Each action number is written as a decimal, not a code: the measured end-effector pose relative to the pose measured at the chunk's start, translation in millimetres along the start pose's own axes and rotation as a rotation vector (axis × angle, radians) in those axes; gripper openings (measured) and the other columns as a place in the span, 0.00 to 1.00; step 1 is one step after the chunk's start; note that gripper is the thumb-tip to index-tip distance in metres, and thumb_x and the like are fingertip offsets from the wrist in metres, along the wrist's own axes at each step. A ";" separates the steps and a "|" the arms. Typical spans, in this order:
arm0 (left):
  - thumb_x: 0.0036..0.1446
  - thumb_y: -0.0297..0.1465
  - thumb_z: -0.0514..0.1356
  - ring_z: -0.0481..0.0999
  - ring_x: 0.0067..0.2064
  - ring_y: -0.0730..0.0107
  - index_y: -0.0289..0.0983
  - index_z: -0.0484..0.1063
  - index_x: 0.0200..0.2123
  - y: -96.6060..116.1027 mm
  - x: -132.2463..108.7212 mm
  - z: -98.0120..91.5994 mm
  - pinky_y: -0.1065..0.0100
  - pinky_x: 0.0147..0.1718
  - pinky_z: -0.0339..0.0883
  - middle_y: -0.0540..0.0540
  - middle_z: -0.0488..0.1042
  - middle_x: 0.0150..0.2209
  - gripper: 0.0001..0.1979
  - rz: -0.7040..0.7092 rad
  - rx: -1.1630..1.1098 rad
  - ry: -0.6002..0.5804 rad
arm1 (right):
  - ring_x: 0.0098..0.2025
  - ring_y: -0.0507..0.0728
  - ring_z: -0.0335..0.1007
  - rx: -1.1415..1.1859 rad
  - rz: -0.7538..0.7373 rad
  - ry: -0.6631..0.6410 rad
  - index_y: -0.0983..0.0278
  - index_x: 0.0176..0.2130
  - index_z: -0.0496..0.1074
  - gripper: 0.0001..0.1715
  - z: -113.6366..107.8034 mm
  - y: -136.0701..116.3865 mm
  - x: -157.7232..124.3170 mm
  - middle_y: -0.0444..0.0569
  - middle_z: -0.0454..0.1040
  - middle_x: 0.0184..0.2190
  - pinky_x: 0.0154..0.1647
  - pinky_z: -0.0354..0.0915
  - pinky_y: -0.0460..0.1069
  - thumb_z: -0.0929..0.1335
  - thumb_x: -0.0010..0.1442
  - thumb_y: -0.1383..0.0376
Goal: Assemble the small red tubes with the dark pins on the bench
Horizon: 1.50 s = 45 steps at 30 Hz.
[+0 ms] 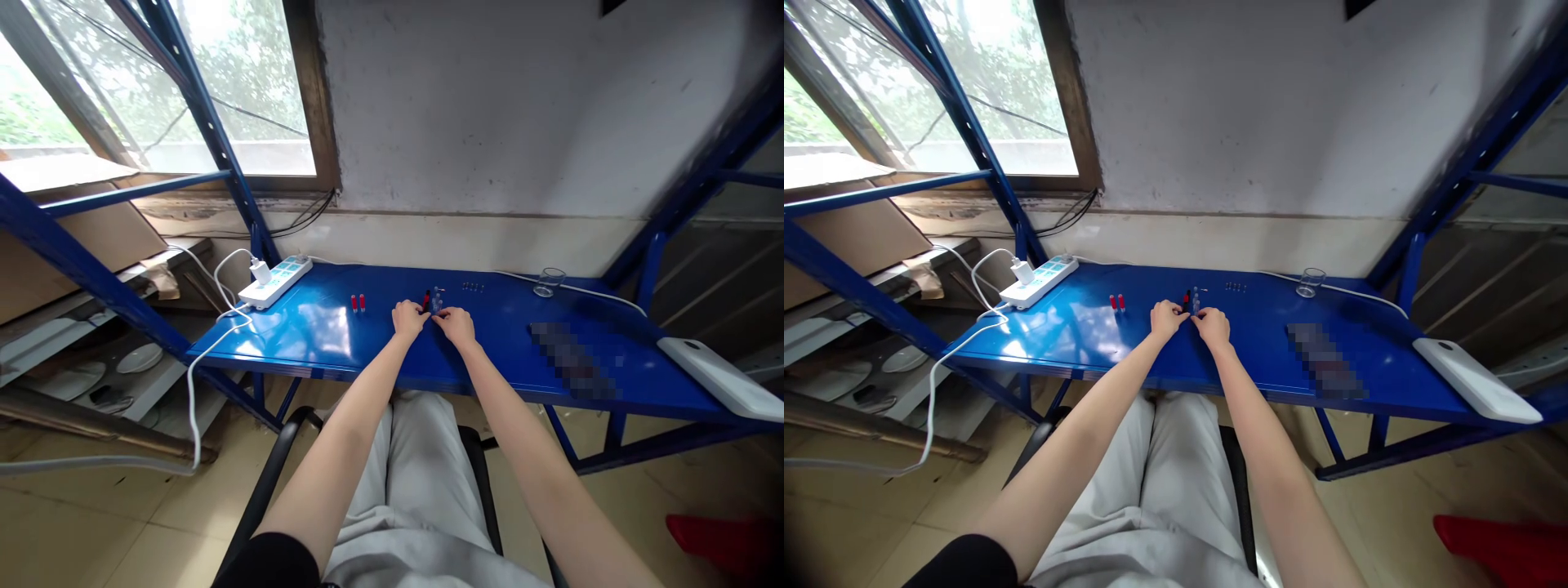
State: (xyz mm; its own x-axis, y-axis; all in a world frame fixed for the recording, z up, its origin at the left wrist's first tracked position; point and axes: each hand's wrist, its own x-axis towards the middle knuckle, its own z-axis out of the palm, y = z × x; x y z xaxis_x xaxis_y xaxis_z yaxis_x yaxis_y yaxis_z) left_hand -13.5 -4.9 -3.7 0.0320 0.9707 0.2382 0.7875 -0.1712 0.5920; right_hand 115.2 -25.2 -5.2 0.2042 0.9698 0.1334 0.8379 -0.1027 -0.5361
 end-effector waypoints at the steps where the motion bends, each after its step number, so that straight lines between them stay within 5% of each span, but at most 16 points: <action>1: 0.48 0.39 0.62 0.69 0.43 0.59 0.35 0.77 0.34 -1.9 -2.6 -2.6 0.64 0.41 0.60 0.40 0.74 0.37 0.14 0.016 -0.003 0.006 | 0.38 0.59 0.72 -0.002 -0.007 -0.007 0.64 0.39 0.75 0.17 -1.7 0.1 -1.8 0.53 0.77 0.35 0.31 0.63 0.47 0.67 0.53 0.58; 4: 0.50 0.38 0.60 0.69 0.41 0.60 0.34 0.75 0.37 -12.2 -14.5 -21.8 0.64 0.42 0.61 0.40 0.73 0.35 0.15 0.136 -0.005 0.060 | 0.38 0.59 0.72 0.010 -0.012 0.008 0.65 0.40 0.74 0.17 -7.7 1.2 -11.7 0.54 0.76 0.35 0.33 0.63 0.47 0.66 0.54 0.59; 7: 0.56 0.37 0.54 0.70 0.41 0.62 0.37 0.72 0.42 -28.9 -24.6 -60.1 0.66 0.44 0.60 0.42 0.72 0.35 0.14 0.276 0.023 0.136 | 0.39 0.59 0.72 0.036 0.006 0.050 0.65 0.39 0.74 0.16 -14.1 2.5 -26.3 0.53 0.76 0.36 0.34 0.63 0.48 0.65 0.55 0.58; 12: 0.59 0.35 0.49 0.72 0.39 0.60 0.37 0.63 0.53 -62.9 -25.5 -130.1 0.65 0.39 0.62 0.42 0.73 0.33 0.20 0.171 0.172 0.141 | 0.38 0.59 0.71 0.037 0.015 0.079 0.64 0.39 0.74 0.15 -21.1 1.4 -46.1 0.52 0.76 0.35 0.33 0.63 0.49 0.65 0.55 0.58; 15: 0.58 0.34 0.50 0.73 0.38 0.57 0.36 0.54 0.59 -77.5 -28.8 -149.4 0.65 0.36 0.63 0.40 0.74 0.34 0.26 0.116 0.278 0.039 | 0.37 0.59 0.71 0.030 0.020 0.089 0.64 0.37 0.73 0.14 -22.9 -2.3 -51.3 0.52 0.76 0.34 0.31 0.62 0.48 0.65 0.54 0.58; 22: 0.60 0.34 0.46 0.75 0.36 0.58 0.35 0.38 0.64 -82.5 -42.6 -136.5 0.66 0.34 0.63 0.37 0.74 0.37 0.31 0.131 0.375 -0.097 | 0.30 0.56 0.69 0.133 -0.092 0.203 0.62 0.30 0.70 0.14 -19.0 -21.2 -63.2 0.48 0.74 0.27 0.28 0.58 0.47 0.62 0.56 0.56; 28: 0.61 0.33 0.43 0.76 0.36 0.59 0.32 0.36 0.64 -81.2 -36.3 -114.4 0.67 0.34 0.63 0.35 0.74 0.37 0.30 0.112 0.400 -0.075 | 0.27 0.54 0.66 0.273 -0.380 0.204 0.62 0.32 0.69 0.17 -12.1 -36.6 -74.9 0.48 0.72 0.26 0.28 0.58 0.47 0.59 0.60 0.55; 35: 0.62 0.31 0.40 0.76 0.37 0.58 0.29 0.37 0.63 -76.0 -25.0 -94.4 0.66 0.33 0.65 0.33 0.74 0.36 0.28 0.021 0.461 -0.049 | 0.26 0.53 0.65 0.355 -0.498 0.152 0.62 0.32 0.70 0.20 -2.6 -46.5 -78.9 0.48 0.72 0.26 0.27 0.58 0.47 0.58 0.60 0.53; 45: 0.53 0.16 0.44 0.75 0.43 0.58 0.29 0.63 0.47 -70.5 -13.7 -92.5 0.66 0.37 0.65 0.33 0.72 0.41 0.19 0.038 0.449 0.024 | 0.24 0.53 0.63 0.407 -0.532 0.120 0.62 0.32 0.71 0.21 -6.6 -57.0 -83.6 0.49 0.72 0.26 0.27 0.59 0.47 0.58 0.60 0.51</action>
State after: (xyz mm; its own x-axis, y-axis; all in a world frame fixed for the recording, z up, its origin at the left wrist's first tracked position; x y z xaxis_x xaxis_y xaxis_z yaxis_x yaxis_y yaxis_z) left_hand -126.3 -21.7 22.5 0.0556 0.9600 0.2744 0.9752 -0.1112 0.1913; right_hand 53.6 -101.9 19.6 -0.1083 0.8315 0.5448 0.5879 0.4955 -0.6394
